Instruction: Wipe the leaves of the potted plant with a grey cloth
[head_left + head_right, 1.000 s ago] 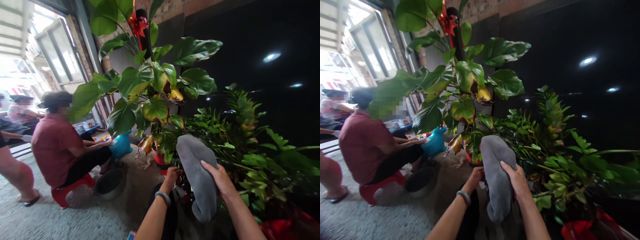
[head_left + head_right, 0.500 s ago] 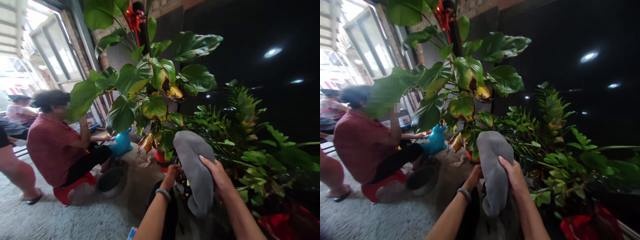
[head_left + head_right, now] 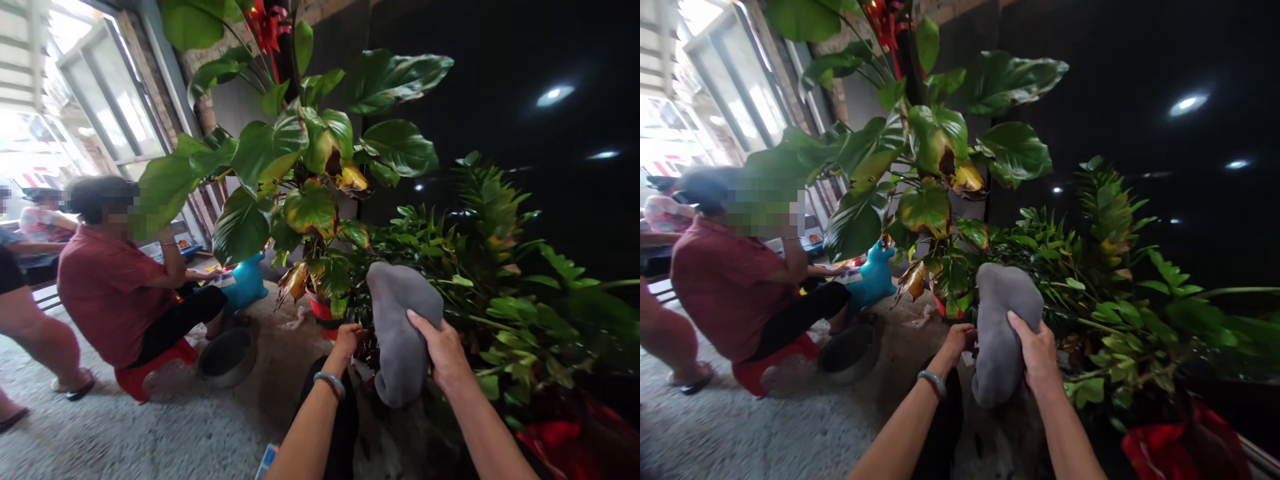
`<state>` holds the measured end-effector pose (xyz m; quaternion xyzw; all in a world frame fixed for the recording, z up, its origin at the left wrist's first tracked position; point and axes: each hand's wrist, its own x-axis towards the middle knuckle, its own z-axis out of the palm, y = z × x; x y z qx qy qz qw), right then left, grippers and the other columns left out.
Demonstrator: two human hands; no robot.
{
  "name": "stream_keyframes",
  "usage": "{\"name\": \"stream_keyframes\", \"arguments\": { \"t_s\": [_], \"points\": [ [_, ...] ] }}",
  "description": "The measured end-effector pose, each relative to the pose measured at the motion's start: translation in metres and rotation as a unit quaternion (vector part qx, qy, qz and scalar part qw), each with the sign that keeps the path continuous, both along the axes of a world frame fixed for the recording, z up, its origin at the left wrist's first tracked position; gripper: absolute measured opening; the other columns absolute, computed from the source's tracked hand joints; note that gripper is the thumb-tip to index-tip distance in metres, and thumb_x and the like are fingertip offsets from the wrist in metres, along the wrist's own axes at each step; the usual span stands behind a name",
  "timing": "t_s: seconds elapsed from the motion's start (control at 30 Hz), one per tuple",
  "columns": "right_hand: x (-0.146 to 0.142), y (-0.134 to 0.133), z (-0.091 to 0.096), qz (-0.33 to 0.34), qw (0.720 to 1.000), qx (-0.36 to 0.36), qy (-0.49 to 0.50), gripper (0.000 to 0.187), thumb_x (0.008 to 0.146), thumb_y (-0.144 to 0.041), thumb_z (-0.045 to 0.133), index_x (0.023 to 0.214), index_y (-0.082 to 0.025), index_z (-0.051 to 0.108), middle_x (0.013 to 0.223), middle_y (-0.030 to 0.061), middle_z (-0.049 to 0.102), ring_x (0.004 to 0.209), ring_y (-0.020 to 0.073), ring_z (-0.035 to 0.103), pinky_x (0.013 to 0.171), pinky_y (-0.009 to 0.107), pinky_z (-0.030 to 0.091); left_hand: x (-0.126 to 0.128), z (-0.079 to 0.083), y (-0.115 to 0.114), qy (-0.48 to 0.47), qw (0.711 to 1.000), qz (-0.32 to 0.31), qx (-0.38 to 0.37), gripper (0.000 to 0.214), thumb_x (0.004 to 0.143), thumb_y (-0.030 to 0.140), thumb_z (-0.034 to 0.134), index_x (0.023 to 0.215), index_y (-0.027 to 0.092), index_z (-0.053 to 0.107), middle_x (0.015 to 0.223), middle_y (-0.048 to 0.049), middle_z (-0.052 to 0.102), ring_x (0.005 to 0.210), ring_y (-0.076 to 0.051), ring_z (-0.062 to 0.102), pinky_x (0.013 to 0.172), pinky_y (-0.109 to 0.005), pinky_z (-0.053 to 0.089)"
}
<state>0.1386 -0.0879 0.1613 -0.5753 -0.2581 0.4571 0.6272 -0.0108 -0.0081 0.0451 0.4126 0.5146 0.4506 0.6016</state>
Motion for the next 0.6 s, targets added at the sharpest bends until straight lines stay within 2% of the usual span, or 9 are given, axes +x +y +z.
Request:
{"name": "stream_keyframes", "arguments": {
  "t_s": [0.03,0.1,0.17,0.2,0.3,0.43,0.5,0.53,0.6],
  "points": [
    [0.002,0.001,-0.008,-0.022,0.999,-0.02,0.019,0.036,0.042,-0.041,0.078,0.07,-0.02,0.069,0.066,0.0067,0.075,0.081,0.0322,0.071,0.071,0.039,0.055,0.0,0.001,0.001,0.006,1.0,0.003,-0.001,0.029,0.054,0.027,0.074,0.044,0.017,0.05,0.04,0.0057,0.044,0.041,-0.008,0.037,0.044,-0.023,0.028],
    [0.001,-0.006,-0.03,-0.008,0.995,-0.075,0.062,0.034,0.042,-0.042,0.078,0.066,-0.02,0.069,0.063,0.0086,0.074,0.082,0.0341,0.072,0.072,0.041,0.056,-0.002,0.003,0.003,0.01,1.0,0.026,-0.007,0.022,0.056,0.025,0.074,0.051,0.017,0.053,0.041,0.0066,0.045,0.039,-0.007,0.038,0.043,-0.022,0.03],
    [-0.005,-0.022,-0.046,0.044,0.988,-0.116,0.093,0.036,0.043,-0.046,0.077,0.066,-0.019,0.07,0.061,0.0101,0.074,0.079,0.0349,0.073,0.071,0.042,0.056,-0.002,0.004,0.004,-0.006,0.998,0.067,-0.013,0.02,0.057,0.023,0.074,0.071,0.016,0.063,0.042,0.0084,0.046,0.038,-0.007,0.038,0.042,-0.021,0.031],
    [-0.007,-0.03,-0.049,0.066,0.986,-0.122,0.096,0.037,0.044,-0.047,0.077,0.066,-0.018,0.071,0.061,0.0104,0.074,0.078,0.0349,0.073,0.07,0.042,0.056,-0.002,0.005,0.005,-0.024,0.996,0.088,-0.012,0.031,0.058,0.023,0.074,0.086,0.015,0.065,0.044,0.0091,0.047,0.038,-0.007,0.039,0.042,-0.02,0.032],
    [-0.01,-0.041,-0.034,0.076,0.992,-0.081,0.062,0.041,0.042,-0.046,0.08,0.071,-0.017,0.073,0.067,0.0097,0.076,0.077,0.0343,0.073,0.067,0.04,0.056,0.001,0.009,0.005,-0.095,0.985,0.145,0.02,0.068,0.056,0.02,0.075,0.121,0.016,0.056,0.061,0.0062,0.056,0.046,-0.009,0.048,0.043,-0.019,0.036],
    [0.009,-0.016,-0.002,-0.056,0.998,0.016,0.017,0.042,0.041,-0.039,0.082,0.077,-0.02,0.072,0.074,0.0054,0.078,0.084,0.0322,0.071,0.074,0.04,0.056,0.006,0.015,0.005,-0.178,0.968,0.172,0.04,0.079,0.058,0.023,0.073,0.134,0.022,0.05,0.09,-0.0015,0.062,0.066,-0.012,0.058,0.049,-0.02,0.044],
    [0.021,-0.002,-0.004,-0.108,0.992,0.014,0.062,0.037,0.043,-0.035,0.08,0.076,-0.021,0.071,0.07,0.0029,0.077,0.085,0.0315,0.072,0.076,0.04,0.057,0.007,0.017,0.006,-0.202,0.967,0.149,0.035,0.077,0.062,0.026,0.072,0.136,0.022,0.051,0.093,-0.0027,0.062,0.07,-0.013,0.058,0.052,-0.021,0.046],
    [0.025,0.001,-0.01,-0.113,0.989,0.003,0.097,0.034,0.044,-0.033,0.08,0.074,-0.022,0.07,0.066,0.0022,0.076,0.085,0.0318,0.072,0.077,0.041,0.058,0.007,0.017,0.007,-0.209,0.969,0.13,0.033,0.074,0.063,0.027,0.072,0.134,0.021,0.054,0.094,-0.0033,0.063,0.072,-0.013,0.058,0.053,-0.021,0.046],
    [0.028,-0.001,-0.031,-0.07,0.987,0.003,0.146,0.025,0.047,-0.032,0.078,0.067,-0.024,0.067,0.059,0.0023,0.073,0.083,0.033,0.073,0.075,0.044,0.059,0.006,0.015,0.009,-0.209,0.973,0.089,0.03,0.064,0.065,0.027,0.073,0.128,0.02,0.061,0.099,-0.0053,0.065,0.075,-0.013,0.059,0.056,-0.02,0.045]
  ]
}}
